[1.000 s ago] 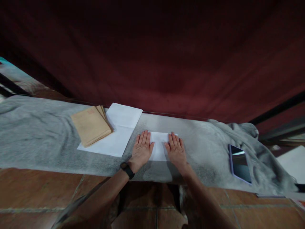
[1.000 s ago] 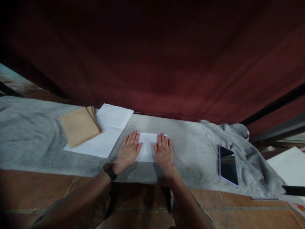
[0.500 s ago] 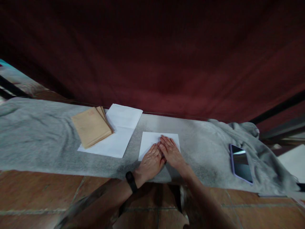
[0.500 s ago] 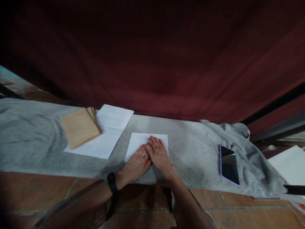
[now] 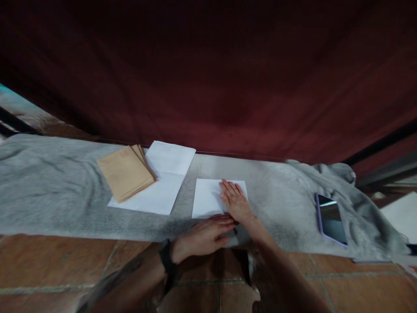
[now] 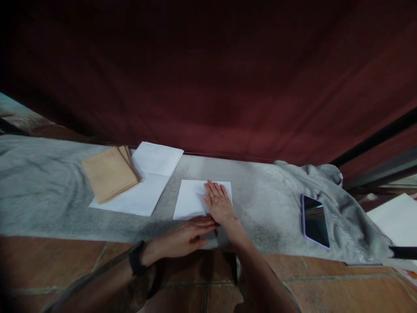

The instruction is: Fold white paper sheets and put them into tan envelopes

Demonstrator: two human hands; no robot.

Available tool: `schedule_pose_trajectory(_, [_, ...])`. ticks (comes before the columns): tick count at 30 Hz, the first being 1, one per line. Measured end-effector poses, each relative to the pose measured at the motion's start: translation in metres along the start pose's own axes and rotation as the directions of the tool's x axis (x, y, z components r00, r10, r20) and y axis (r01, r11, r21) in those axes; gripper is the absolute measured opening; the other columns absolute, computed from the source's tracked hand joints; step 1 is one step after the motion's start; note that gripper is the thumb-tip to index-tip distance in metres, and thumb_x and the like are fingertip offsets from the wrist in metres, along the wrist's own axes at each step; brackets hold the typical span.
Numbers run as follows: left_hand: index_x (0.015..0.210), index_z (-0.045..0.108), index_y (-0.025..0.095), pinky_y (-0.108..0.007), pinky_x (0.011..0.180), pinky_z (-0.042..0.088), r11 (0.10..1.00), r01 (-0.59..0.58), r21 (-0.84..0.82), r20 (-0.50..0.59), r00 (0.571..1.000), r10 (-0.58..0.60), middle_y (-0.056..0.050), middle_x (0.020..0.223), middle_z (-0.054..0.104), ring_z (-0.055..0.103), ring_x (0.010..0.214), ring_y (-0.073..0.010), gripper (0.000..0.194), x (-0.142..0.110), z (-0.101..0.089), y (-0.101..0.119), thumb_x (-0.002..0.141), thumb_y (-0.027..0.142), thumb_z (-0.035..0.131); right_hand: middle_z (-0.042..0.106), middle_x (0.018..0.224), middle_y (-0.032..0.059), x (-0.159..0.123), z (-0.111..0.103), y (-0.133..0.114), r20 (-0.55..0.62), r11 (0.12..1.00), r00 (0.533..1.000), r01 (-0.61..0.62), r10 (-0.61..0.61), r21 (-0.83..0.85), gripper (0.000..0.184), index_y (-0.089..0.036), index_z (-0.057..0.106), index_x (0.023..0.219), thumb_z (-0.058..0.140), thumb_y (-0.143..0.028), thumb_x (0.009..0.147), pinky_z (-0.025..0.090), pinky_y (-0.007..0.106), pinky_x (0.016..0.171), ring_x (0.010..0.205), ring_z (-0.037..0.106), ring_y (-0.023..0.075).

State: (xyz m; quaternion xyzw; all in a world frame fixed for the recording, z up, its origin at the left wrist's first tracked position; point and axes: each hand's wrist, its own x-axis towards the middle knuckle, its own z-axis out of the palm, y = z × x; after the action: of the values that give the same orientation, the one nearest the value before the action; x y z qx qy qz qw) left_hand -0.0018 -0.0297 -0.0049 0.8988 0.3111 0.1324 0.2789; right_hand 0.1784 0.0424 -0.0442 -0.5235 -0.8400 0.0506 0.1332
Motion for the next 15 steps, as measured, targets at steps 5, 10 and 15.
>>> schedule_pose_trajectory(5, [0.118, 0.071, 0.020, -0.032, 0.102, 0.053, 0.930, 0.364, -0.058, -0.365, 0.859, -0.359, -0.005, 0.120, 0.075, 0.069, 0.112, -0.0172, 0.041, 0.014, -0.019, -0.024, 0.097, 0.013, 0.037, 0.039, 0.161, 0.0096, -0.005, 0.002, -0.003, -0.043, 0.999, 0.998, 0.036, -0.036, -0.017, 0.053, -0.017, 0.040, 0.156, 0.034, -0.037, 0.107, 0.026, 0.049, 0.125, 0.150, 0.037, 0.0248])
schedule_pose_trajectory(10, [0.152, 0.041, 0.010, -0.045, 0.123, 0.033, 0.889, 0.406, 0.210, -0.373, 0.874, -0.311, -0.015, 0.160, 0.041, 0.037, 0.150, -0.0231, 0.053, 0.027, -0.005, -0.038, 0.106, 0.033, 0.031, 0.037, 0.163, 0.0097, -0.012, 0.005, -0.008, -0.027, 0.996, 0.996, 0.083, -0.084, -0.031, 0.054, -0.014, 0.037, 0.157, 0.034, -0.030, 0.105, 0.024, 0.050, 0.126, 0.151, 0.035, 0.0238])
schedule_pose_trajectory(15, [0.156, 0.037, 0.011, -0.046, 0.126, 0.025, 0.842, 0.426, 0.331, -0.340, 0.886, -0.314, -0.013, 0.162, 0.038, 0.028, 0.154, -0.0234, 0.061, 0.029, 0.012, -0.046, 0.107, 0.046, 0.026, 0.035, 0.164, 0.0109, -0.026, 0.005, -0.012, -0.032, 0.991, 0.991, 0.130, -0.131, -0.035, 0.056, -0.011, 0.033, 0.158, 0.034, -0.026, 0.104, 0.024, 0.046, 0.127, 0.152, 0.032, 0.0220])
